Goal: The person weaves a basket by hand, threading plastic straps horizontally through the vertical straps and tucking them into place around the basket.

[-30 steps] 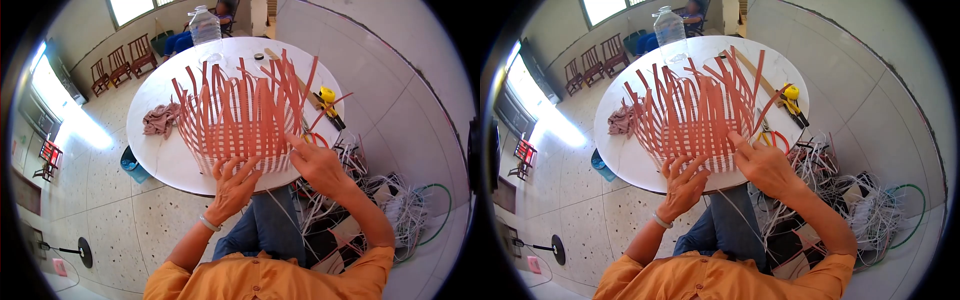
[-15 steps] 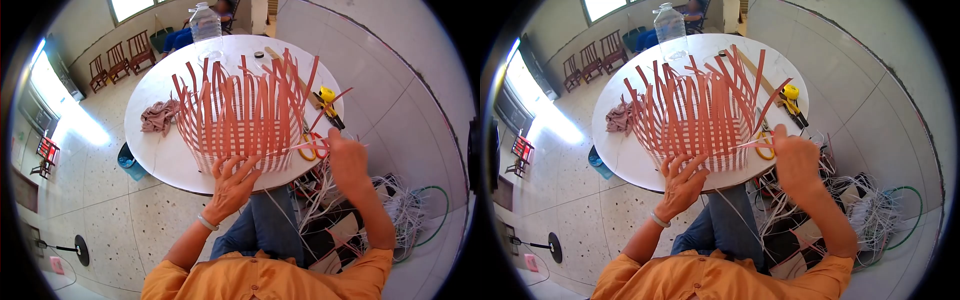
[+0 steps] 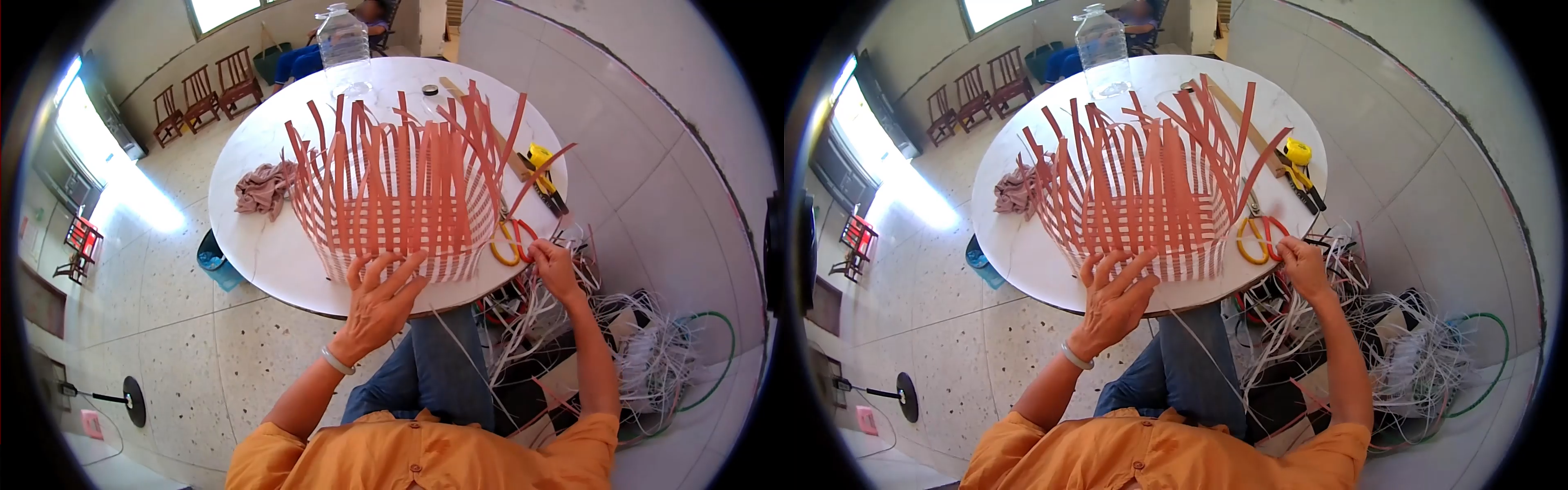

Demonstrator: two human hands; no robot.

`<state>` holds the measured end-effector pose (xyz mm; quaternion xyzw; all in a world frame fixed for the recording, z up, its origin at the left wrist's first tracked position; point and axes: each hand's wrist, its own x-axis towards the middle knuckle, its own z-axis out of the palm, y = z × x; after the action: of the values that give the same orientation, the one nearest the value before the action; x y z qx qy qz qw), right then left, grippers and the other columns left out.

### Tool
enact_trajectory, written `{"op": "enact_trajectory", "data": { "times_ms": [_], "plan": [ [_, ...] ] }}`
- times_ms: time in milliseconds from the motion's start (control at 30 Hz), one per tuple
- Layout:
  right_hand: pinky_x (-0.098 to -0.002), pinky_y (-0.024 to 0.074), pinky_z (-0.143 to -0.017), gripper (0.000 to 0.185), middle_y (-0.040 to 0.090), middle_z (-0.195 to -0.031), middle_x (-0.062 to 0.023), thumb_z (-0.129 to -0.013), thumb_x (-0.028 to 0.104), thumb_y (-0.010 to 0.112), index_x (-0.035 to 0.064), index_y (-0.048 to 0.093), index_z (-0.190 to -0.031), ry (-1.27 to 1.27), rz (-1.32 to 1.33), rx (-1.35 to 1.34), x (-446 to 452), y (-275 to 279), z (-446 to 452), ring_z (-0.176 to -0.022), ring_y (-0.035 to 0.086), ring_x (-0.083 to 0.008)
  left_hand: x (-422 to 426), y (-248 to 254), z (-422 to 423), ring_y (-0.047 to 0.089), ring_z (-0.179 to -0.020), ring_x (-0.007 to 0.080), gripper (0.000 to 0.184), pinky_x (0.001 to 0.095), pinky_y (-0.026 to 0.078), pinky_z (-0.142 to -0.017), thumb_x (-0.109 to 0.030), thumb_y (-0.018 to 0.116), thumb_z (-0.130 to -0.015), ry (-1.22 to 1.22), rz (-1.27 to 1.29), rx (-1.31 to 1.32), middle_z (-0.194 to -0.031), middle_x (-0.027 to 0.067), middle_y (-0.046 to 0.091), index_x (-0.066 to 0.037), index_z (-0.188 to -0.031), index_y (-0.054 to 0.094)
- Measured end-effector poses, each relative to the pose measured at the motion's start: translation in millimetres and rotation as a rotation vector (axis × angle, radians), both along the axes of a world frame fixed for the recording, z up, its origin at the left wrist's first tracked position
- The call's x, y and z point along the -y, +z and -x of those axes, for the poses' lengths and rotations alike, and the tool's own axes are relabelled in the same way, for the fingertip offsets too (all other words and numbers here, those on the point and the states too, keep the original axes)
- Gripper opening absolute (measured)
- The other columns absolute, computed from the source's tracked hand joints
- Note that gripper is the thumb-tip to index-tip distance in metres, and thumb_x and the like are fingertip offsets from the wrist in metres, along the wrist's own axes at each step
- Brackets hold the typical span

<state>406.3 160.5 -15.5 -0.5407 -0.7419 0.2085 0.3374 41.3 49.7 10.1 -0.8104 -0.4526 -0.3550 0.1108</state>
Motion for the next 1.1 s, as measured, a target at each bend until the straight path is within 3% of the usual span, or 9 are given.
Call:
{"op": "enact_trajectory", "data": {
  "times_ms": [33,67,133,167,267,467,633,900,1100],
  "plan": [
    [-0.0398,0.0535,-0.076,0.018,0.07,-0.093,-0.0179,-0.098,0.014,0.064,-0.0019,0.068,-0.106,-0.043,0.095,0.117,4,4,2,-0.079,0.067,-0.0348,0,0,0,0.047,-0.132,0.0248,0.021,0.049,0.022,-0.116,-0.008,0.08,-0.081,0.004,0.002,-0.003,-0.148,0.0002,0.059,-0.016,-0.099,0.073],
    [-0.0398,0.0535,-0.076,0.018,0.07,-0.093,-0.0179,-0.098,0.014,0.064,-0.0019,0.068,-0.106,-0.039,0.098,0.114,9,7,10,-0.079,0.067,-0.0348,0,-1,1,0.047,-0.131,0.0247,0.021,0.0491,0.022,-0.116,-0.008,0.08,-0.081,-0.002,-0.008,0.001,-0.148,0.0001,0.059,-0.016,-0.099,0.073],
    [-0.0413,0.0502,-0.088,0.031,0.066,-0.12,-0.0215,-0.095,0.012,0.067,-0.0004,0.063,-0.123,-0.138,-0.53,0.318,24,20,35,-0.103,0.063,-0.0397,-1,-1,1,0.047,-0.131,0.0247,0.021,0.0491,0.022,-0.116,-0.008,0.08,-0.081,-0.004,-0.017,0.003,-0.147,0.0,0.06,-0.017,-0.099,0.073],
    [-0.0437,0.0448,-0.099,0.046,0.058,-0.134,-0.0199,-0.09,0.009,0.069,0.0001,0.056,-0.134,-0.11,-0.511,0.384,37,35,45,-0.12,0.056,-0.0385,0,-1,0,0.047,-0.131,0.0247,0.022,0.0494,0.021,-0.116,-0.008,0.08,-0.081,-0.003,-0.014,0.009,-0.147,0.0,0.06,-0.017,-0.099,0.073],
    [-0.0478,0.0434,-0.101,0.047,0.059,-0.131,-0.0167,-0.088,0.007,0.07,0.0033,0.059,-0.133,-0.029,-0.749,0.38,65,63,85,-0.12,0.055,-0.0389,0,-1,-1,0.047,-0.131,0.0246,0.022,0.0497,0.021,-0.116,-0.008,0.079,-0.081,0.004,-0.011,0.01,-0.146,0.0001,0.061,-0.017,-0.1,0.073],
    [-0.0499,0.0385,-0.105,0.049,0.054,-0.137,-0.0156,-0.086,0.007,0.071,0.0114,0.062,-0.134,0.16,-0.532,0.213,78,68,116,-0.127,0.049,-0.0391,1,-1,-1,0.047,-0.131,0.0244,0.022,0.0497,0.021,-0.116,-0.008,0.078,-0.082,-0.009,-0.025,0.023,-0.146,-0.0003,0.061,-0.018,-0.1,0.073],
    [-0.0504,0.0363,-0.107,0.048,0.053,-0.137,-0.0156,-0.085,0.006,0.072,0.0111,0.062,-0.132,0.163,-0.486,0.181,78,58,119,-0.128,0.048,-0.0389,0,-4,1,0.047,-0.131,0.0243,0.022,0.0492,0.022,-0.115,-0.007,0.077,-0.081,-0.014,-0.018,0.037,-0.145,-0.0008,0.061,-0.018,-0.099,0.074],
    [-0.0445,0.0453,-0.099,0.044,0.054,-0.133,-0.02,-0.089,0.004,0.069,0.0049,0.06,-0.132,0.145,-0.471,0.002,95,55,129,-0.121,0.054,-0.0396,0,-3,9,0.046,-0.132,0.0298,0.049,0.05,0.027,-0.114,-0.008,0.08,-0.079,0.027,-0.156,0.1,-0.141,0.0097,0.057,-0.012,-0.126,0.068],
    [-0.0335,0.0551,-0.077,0.031,0.069,-0.089,-0.0145,-0.098,0.011,0.069,-0.0043,0.058,-0.122,0.258,-0.024,-0.408,107,54,162,-0.08,0.069,-0.0218,6,4,24,0.042,-0.134,0.0309,0.054,0.0502,0.027,-0.113,-0.014,0.084,-0.076,0.149,-0.161,0.09,-0.139,0.009,0.052,-0.012,-0.127,0.066]
  ]
}}
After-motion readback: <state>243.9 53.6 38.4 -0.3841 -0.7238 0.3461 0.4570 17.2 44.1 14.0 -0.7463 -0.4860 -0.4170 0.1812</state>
